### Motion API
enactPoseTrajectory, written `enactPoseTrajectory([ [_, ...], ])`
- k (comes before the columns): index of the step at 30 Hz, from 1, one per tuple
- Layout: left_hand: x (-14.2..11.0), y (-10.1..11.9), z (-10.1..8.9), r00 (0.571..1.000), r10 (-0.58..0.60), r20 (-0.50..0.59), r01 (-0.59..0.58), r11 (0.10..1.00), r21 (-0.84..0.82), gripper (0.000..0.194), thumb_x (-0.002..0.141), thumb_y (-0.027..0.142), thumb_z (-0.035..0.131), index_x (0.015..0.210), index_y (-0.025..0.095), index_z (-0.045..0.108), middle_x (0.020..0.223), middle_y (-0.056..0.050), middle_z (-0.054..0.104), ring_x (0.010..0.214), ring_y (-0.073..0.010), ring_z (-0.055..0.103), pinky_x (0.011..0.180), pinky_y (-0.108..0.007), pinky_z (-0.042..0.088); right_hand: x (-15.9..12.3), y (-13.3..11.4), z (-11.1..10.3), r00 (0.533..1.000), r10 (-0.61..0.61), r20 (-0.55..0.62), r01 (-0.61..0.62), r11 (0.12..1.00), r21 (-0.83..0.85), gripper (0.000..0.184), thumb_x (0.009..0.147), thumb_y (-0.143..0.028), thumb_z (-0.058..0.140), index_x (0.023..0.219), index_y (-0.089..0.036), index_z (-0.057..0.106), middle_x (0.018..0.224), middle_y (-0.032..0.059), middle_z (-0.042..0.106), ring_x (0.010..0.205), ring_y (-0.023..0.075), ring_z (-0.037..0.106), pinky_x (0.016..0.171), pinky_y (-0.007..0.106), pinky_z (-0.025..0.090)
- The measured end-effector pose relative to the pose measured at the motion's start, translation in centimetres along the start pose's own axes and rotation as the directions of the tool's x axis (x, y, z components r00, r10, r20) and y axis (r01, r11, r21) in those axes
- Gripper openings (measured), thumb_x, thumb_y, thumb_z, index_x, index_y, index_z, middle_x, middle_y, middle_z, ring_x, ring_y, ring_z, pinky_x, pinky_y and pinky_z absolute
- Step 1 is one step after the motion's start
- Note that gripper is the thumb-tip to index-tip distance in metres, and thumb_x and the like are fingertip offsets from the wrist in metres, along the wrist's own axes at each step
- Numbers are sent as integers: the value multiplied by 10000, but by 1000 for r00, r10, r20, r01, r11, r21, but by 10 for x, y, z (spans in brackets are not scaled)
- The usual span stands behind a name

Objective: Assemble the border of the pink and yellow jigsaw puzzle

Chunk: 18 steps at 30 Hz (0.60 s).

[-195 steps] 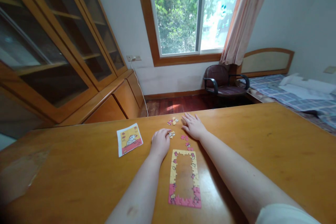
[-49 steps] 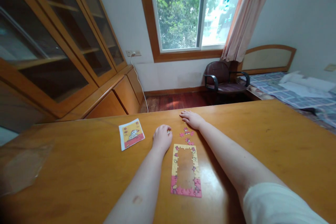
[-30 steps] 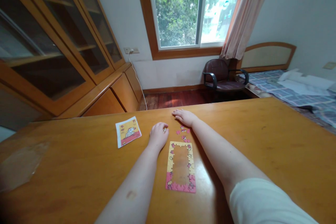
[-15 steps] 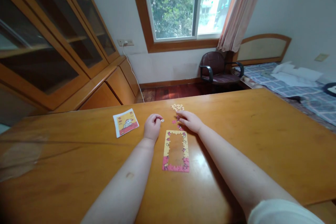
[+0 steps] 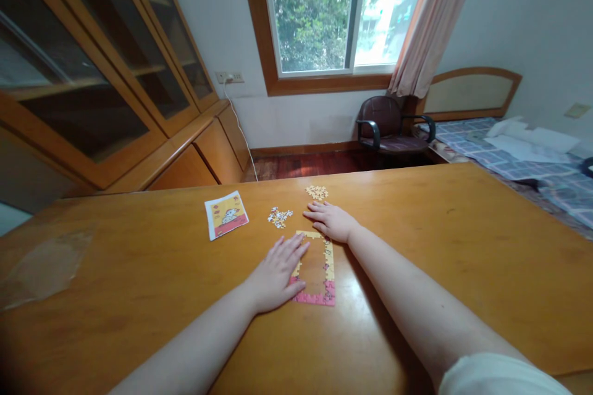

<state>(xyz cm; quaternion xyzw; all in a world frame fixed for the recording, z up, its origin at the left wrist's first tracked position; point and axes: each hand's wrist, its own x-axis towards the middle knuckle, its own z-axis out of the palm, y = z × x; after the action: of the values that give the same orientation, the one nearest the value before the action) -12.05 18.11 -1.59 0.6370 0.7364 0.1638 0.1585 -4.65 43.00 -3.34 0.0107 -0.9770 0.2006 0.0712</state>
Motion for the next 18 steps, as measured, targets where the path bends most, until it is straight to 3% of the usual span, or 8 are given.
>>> enactPoseTrajectory([
  [4,8,5,7,996,14,90,-27,989,143,774,860,575,417,1500,219,165,1570,-77,146,1453,-239,90,1172,-485,9,5,5,4,999,17,-46,-17,1000,6,431,910,-320,488,1333,-256,532,1434,65,445,1347,235,381,1141,450,272],
  [7,7,1,10,995,10,101,-28,984,178,760,879,606,344,1497,191,187,1566,-89,151,1453,-237,87,1172,-482,41,4,8,7,995,25,-92,-22,999,28,397,909,-315,488,1288,-239,580,1379,56,514,1327,217,413,1132,411,316],
  [13,-2,0,10,993,-101,60,87,977,196,749,887,583,342,1497,173,193,1565,-94,145,1451,-251,94,1172,-496,67,-2,6,9,984,52,-168,-52,999,4,350,926,-311,451,1216,-237,635,1336,48,559,1291,216,462,1114,411,352],
  [18,-2,2,-1,990,-117,82,103,981,163,749,879,527,404,1500,175,175,1571,-98,98,1452,-251,71,1174,-491,75,-14,2,7,912,270,-308,-258,963,81,395,937,-316,408,1270,-204,589,1364,92,529,1276,238,475,1102,431,357],
])
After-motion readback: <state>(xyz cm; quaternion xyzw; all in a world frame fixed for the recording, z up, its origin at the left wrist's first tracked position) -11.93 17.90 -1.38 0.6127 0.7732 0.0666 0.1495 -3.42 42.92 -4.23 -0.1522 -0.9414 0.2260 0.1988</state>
